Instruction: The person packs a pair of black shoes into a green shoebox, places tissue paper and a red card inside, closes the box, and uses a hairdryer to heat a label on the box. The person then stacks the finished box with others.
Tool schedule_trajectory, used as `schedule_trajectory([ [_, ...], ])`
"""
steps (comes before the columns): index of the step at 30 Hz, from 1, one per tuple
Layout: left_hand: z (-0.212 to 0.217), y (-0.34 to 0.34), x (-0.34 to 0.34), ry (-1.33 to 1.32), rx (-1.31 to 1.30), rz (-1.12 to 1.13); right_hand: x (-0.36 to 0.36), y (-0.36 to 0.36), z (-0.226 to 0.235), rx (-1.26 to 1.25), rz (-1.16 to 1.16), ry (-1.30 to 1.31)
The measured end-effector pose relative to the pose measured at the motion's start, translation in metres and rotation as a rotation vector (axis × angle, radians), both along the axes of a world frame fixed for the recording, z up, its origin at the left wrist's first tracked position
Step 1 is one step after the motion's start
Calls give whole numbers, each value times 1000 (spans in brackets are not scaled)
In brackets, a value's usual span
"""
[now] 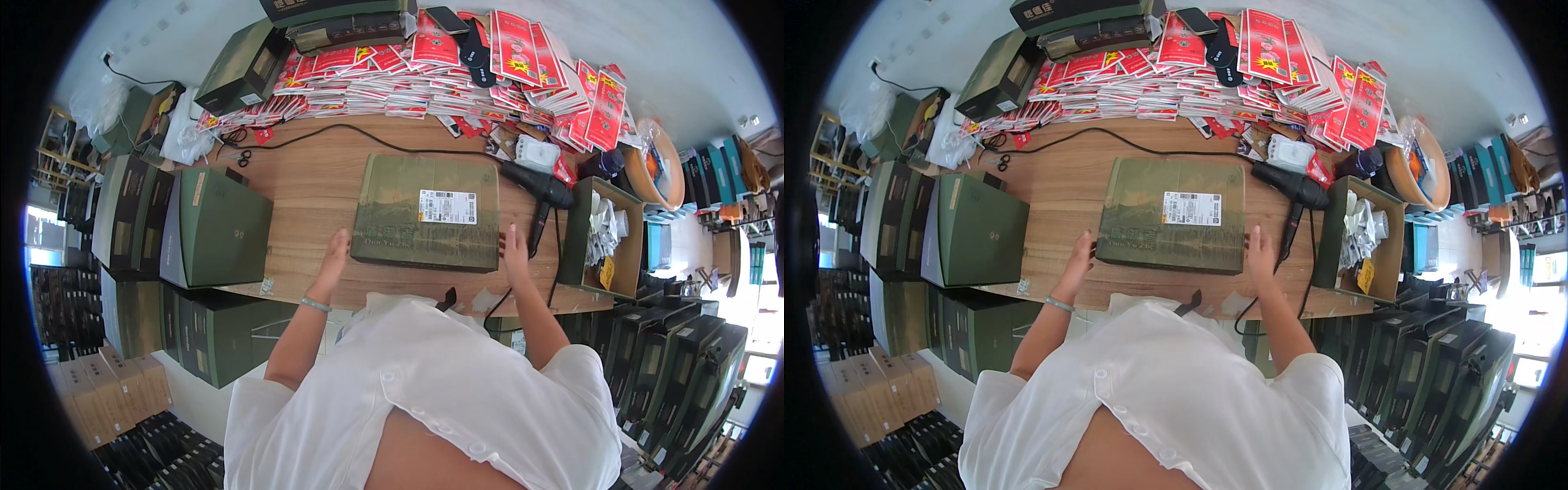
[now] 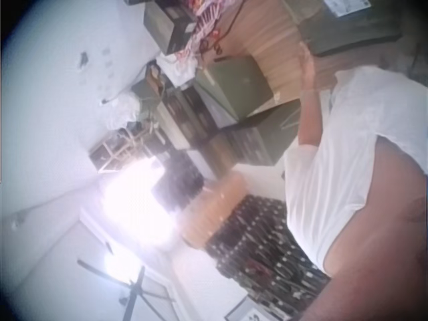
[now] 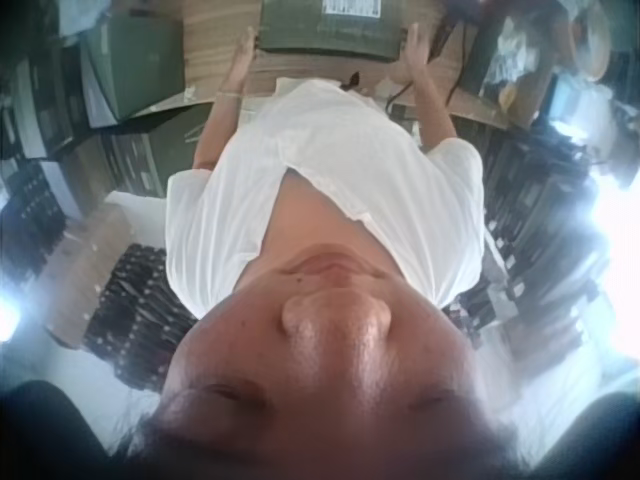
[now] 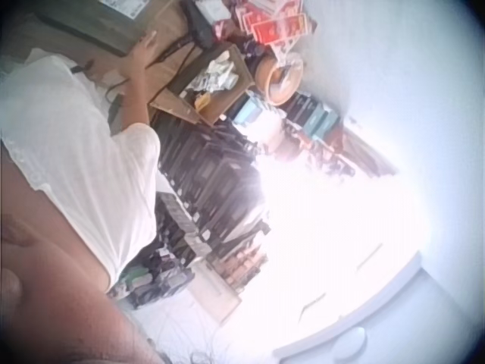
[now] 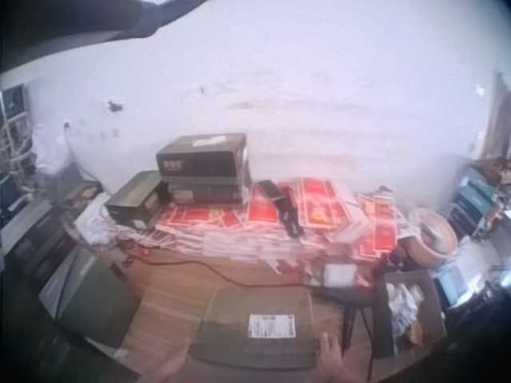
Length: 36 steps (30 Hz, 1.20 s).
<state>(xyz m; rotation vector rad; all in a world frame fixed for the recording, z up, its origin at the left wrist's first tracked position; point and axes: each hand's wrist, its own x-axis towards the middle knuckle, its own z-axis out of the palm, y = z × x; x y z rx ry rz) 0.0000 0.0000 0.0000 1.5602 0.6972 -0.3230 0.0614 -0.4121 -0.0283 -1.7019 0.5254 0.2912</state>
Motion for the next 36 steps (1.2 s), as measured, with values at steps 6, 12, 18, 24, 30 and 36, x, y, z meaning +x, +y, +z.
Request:
schedule_trajectory([
  [6, -67, -1, 10, -302, 248, -286, -25, 48, 15, -299, 35, -14],
  [12, -40, 65, 13, 24, -208, 6, -39, 72, 99, 84, 145, -306],
  [18, 119, 125, 62, -240, -59, 38, -23, 44, 68, -257, -125, -432],
  [24, 191, 82, 61, -295, 1042, -289, 19, -60, -36, -1046, -243, -128],
  [30, 189, 27, 35, -603, 1182, -555, 53, -103, -77, -766, -40, -46],
  [36, 223, -20, 23, -526, 1301, -943, 74, -133, -114, -431, -256, -64],
])
